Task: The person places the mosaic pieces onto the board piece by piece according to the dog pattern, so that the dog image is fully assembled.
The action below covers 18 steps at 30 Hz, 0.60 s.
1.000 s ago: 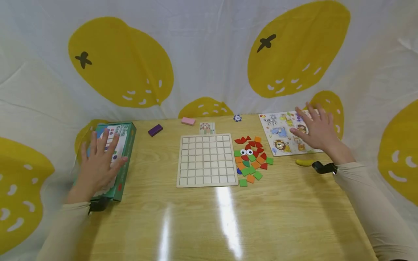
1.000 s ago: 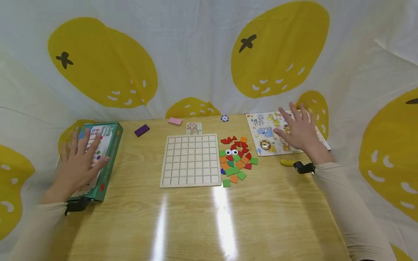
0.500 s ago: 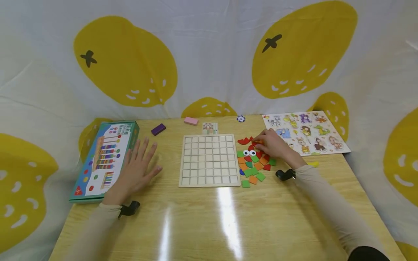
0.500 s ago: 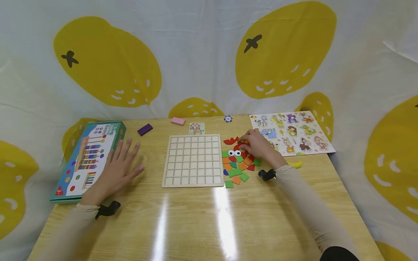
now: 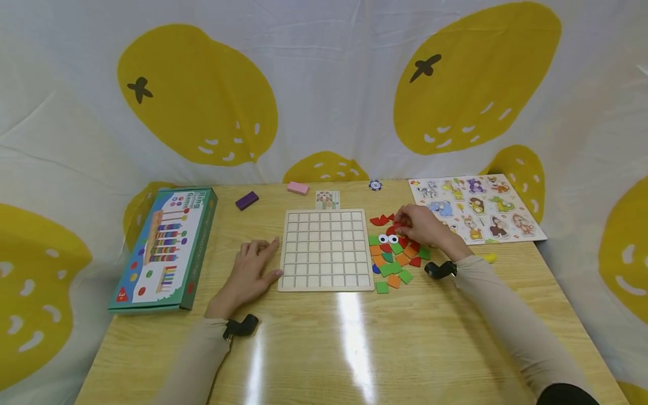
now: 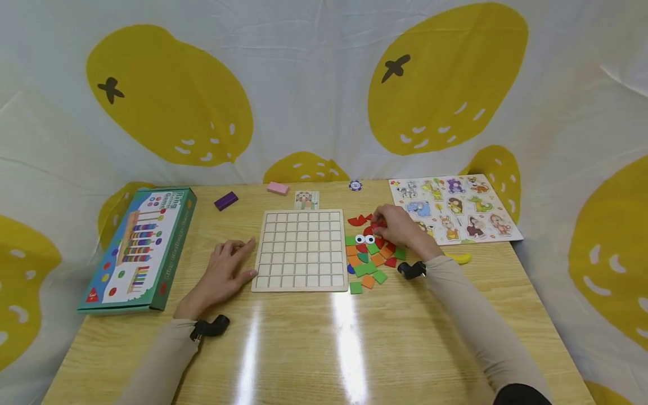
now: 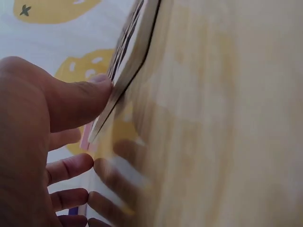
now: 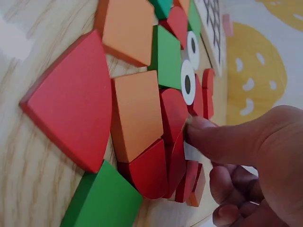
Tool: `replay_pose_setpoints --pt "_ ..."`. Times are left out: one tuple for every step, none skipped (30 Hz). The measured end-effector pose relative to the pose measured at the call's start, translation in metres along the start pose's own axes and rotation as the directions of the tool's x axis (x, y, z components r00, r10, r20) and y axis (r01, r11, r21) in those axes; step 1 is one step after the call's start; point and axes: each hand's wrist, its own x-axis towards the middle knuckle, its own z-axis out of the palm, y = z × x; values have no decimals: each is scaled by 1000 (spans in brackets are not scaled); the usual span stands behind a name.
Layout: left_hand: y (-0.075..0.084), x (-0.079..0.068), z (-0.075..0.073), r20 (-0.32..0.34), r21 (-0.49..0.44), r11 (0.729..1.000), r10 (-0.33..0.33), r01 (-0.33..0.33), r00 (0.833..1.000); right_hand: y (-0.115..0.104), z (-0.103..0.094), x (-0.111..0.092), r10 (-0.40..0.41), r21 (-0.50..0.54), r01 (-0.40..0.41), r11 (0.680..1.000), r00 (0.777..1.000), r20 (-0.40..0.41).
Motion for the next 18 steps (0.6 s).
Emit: replay_pose_setpoints --pt "0 1 1 -9 0 1000 -2 2 1000 0 0 0 6 28 -6 1000 1000 7" --pt "-1 2 2 -14 1 1000 -5 5 1000 -1 0 0 12 56 -13 998 1000 16" --pt "-2 3 2 -16 6 1000 -8 8 1000 -1 1 0 16 81 -18 997 1000 25" --pt "-2 4 2 -13 12 1000 -11 11 1000 0 2 0 18 99 -21 995 999 32" --pt "-4 5 3 -12 20 1000 -7 7 1000 0 2 0 24 124 -29 992 999 39" --pt "-5 6 3 -12 29 1000 0 0 1000 0 3 0 30 151 -36 988 999 43" --pt "-7 8 4 -13 37 999 6 -6 1000 1 3 0 32 176 -39 984 999 43" --pt "-8 9 4 -15 46 999 16 -15 1000 1 3 0 27 205 -33 978 999 35" --pt "-10 11 5 -20 54 998 27 -26 999 -1 2 1 19 240 -23 971 1000 21" --pt "-11 12 6 -25 58 998 38 -36 999 -7 -1 0 14 285 -16 958 1000 7" --pt "-12 13 7 -32 61 997 48 -46 998 -13 -4 1 9 328 -6 945 1000 -10" --pt "-12 14 7 -36 59 997 52 -50 998 -21 -7 1 3 370 8 929 1000 -31" --pt "-12 14 8 -41 60 997 55 -53 998 -30 -9 2 1 409 21 912 999 -54" --pt "-12 14 9 -45 59 997 59 -57 997 -39 -11 4 3 447 33 894 997 -80" --pt "-11 14 9 -49 56 997 60 -57 997 -48 -12 7 10 480 42 876 994 -105" --pt "-11 14 9 -53 55 997 59 -57 997 -56 -12 11 24 518 45 854 992 -125" --pt "-11 14 10 -57 55 997 60 -57 997 -59 -7 17 32 555 56 830 988 -149" --pt "-11 14 11 -60 52 997 61 -57 996 -62 -2 23 44 586 65 807 985 -170"
